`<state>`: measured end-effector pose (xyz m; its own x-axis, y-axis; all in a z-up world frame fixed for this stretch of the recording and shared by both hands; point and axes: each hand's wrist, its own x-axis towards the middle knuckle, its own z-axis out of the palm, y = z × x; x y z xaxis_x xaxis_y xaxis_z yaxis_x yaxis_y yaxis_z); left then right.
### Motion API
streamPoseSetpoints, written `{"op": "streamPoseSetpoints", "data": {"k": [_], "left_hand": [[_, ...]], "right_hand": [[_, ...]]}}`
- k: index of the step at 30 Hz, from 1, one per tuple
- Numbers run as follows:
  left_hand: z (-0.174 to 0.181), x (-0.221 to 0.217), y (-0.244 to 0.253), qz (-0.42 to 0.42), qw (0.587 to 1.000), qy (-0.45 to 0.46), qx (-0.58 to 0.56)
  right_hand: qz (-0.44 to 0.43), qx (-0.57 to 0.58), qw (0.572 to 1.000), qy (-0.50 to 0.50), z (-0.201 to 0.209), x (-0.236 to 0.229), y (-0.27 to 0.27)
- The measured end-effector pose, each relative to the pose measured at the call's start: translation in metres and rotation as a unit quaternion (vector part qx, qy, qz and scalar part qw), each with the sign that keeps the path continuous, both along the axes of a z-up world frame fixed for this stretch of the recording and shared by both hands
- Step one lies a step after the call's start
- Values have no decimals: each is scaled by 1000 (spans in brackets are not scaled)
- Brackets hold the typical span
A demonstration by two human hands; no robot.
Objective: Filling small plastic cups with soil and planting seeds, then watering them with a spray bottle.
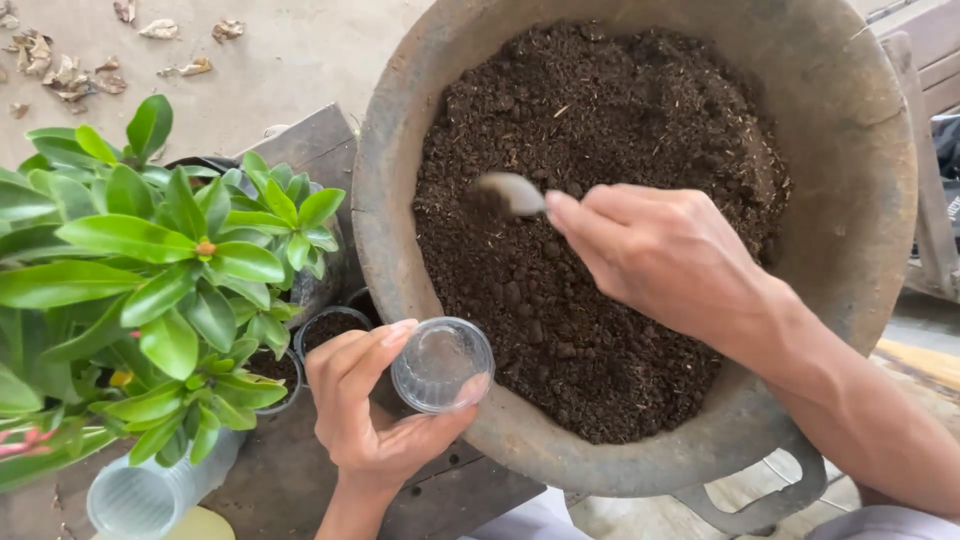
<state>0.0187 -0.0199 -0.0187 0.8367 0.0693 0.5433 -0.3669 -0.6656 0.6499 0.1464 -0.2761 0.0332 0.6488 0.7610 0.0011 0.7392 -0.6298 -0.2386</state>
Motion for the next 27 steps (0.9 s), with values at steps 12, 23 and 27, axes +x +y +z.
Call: {"op": "streamPoseSetpoints", "data": {"k": [12, 23, 27], "left_hand": [[32, 2, -23, 4, 997, -64, 47], [57, 39, -75, -203, 972, 21, 119], [48, 33, -75, -165, 978, 53, 113]], "right_hand": [[-116, -56, 989, 70, 34, -27, -21], [-465, -102, 879, 30, 43, -26, -122], [-403, -153, 901, -51, 18, -11, -133]]}}
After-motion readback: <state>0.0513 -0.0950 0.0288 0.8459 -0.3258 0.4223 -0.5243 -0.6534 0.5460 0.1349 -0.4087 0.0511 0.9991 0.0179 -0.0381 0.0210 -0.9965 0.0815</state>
